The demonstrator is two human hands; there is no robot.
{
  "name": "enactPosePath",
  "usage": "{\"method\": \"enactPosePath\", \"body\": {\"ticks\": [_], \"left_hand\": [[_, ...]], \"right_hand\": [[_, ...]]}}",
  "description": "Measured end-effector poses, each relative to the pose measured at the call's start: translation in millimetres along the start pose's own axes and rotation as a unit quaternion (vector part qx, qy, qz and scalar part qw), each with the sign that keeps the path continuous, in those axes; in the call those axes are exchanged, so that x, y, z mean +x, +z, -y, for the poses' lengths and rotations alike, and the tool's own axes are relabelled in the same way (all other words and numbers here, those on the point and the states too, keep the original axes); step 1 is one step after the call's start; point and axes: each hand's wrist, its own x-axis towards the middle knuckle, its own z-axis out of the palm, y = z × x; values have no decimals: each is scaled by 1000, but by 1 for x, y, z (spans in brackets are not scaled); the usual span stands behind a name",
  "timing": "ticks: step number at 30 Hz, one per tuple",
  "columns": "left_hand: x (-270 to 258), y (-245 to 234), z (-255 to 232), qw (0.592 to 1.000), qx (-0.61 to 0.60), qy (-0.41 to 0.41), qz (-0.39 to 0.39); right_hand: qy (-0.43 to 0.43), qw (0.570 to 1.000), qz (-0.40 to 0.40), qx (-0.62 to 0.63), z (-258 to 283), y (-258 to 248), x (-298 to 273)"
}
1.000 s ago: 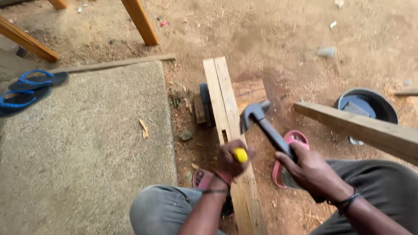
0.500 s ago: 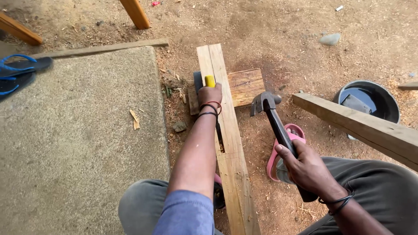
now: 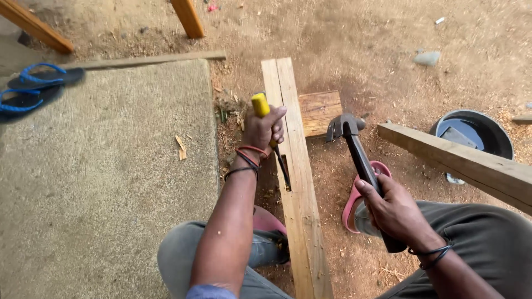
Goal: Using a hammer and chisel to carve a mortise into a wooden beam.
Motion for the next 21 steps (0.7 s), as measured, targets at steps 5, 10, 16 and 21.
{"method": "enactPosePath", "body": {"ticks": [5,10,16,21], "left_hand": [[-6,-2,21,984,81,75,-141],[1,-8,44,950,196,103,-218],[4,-1,53,915,274,184,-232],[-4,10,52,896,315,206,-237]], "right_hand": [[14,1000,13,10,-2,4,-4],[21,999,3,-46,0,3,-5],[22,999,3,-33,-4,5,-1],[10,998,0,-55,-5,6,-3]]}}
